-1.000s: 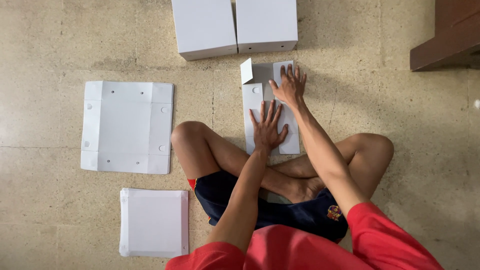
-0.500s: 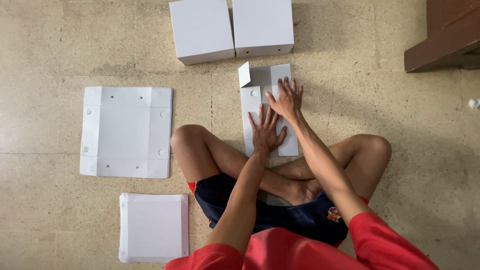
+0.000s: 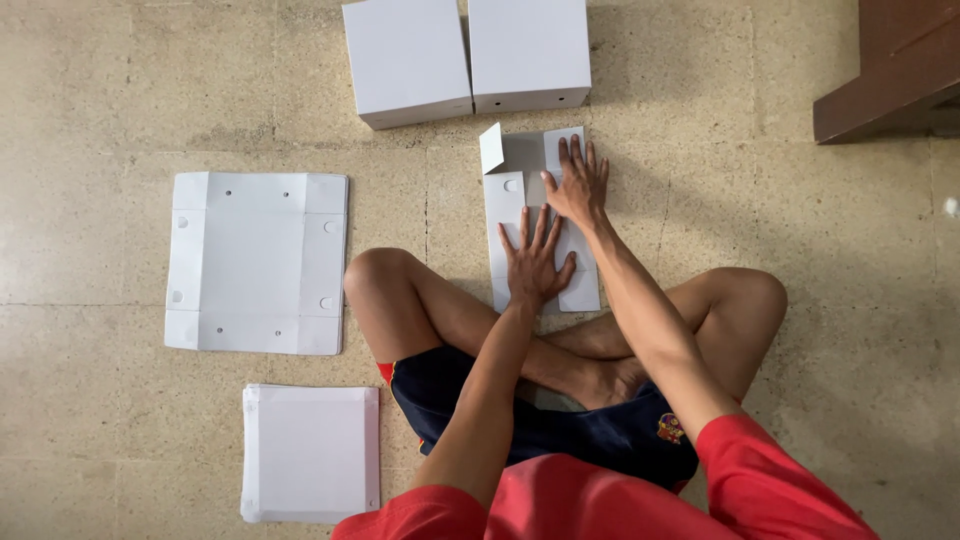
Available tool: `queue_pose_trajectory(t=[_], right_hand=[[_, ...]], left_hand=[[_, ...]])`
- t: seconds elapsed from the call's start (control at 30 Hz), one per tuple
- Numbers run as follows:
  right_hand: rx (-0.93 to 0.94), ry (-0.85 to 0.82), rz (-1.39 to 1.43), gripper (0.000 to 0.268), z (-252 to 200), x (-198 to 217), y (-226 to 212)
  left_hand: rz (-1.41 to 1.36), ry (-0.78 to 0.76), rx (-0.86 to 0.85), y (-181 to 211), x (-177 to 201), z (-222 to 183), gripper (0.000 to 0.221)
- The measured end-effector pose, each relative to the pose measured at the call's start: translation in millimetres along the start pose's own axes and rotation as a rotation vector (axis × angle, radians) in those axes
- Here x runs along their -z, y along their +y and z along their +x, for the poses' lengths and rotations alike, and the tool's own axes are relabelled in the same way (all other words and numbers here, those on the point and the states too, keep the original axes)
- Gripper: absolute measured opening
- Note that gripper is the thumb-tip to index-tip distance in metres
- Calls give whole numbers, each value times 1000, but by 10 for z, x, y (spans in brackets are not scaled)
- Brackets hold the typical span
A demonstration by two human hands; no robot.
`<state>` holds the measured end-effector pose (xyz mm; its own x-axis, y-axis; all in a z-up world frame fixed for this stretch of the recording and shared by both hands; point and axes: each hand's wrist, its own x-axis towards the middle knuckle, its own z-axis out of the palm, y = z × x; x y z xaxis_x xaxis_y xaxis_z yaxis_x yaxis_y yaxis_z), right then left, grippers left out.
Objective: Assembling cardboard boxes by folding flat sheets along pre-scored lines while sitting on the floor.
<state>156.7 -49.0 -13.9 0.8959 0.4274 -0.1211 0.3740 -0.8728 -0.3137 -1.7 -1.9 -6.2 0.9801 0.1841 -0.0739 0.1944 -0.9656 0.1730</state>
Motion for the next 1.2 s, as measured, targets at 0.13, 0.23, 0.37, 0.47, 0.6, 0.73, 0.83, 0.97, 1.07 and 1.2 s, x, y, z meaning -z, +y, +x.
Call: queue_pose_trajectory(t=[0.13, 0.23, 0.37, 0.47, 0.6, 0.73, 0.83, 0.97, 1.07, 1.2], right_hand=[[87, 76, 23, 63, -267, -42, 23], [143, 136, 2, 58, -281, -114, 79], [234, 247, -67, 55, -266, -337, 240], [259, 290, -79, 56, -355, -387, 277], [249, 306, -42, 55, -530, -353, 222], [254, 341, -15, 54, -637, -340, 207], [256, 374, -29, 54, -677, -431, 231], [268, 422, -11, 52, -739, -490, 261], [271, 446, -13, 52, -792, -525, 281], [255, 466, -34, 51, -842, -517, 262]], left_hand=[[-4, 22, 1, 16, 4, -27, 68], [-35, 49, 10, 14, -11, -18, 61], [-117, 159, 21, 10, -105, -23, 46], [-175, 214, 20, -2, -151, -17, 42], [-181, 233, 22, -11, -238, -4, 44], [-174, 234, 27, 0, -189, 1, 50], [-171, 228, 27, -11, -166, -23, 52], [-159, 213, 32, -11, -221, -12, 53], [-142, 204, 10, -6, -230, -18, 54], [-131, 201, 11, -32, -288, 27, 52]])
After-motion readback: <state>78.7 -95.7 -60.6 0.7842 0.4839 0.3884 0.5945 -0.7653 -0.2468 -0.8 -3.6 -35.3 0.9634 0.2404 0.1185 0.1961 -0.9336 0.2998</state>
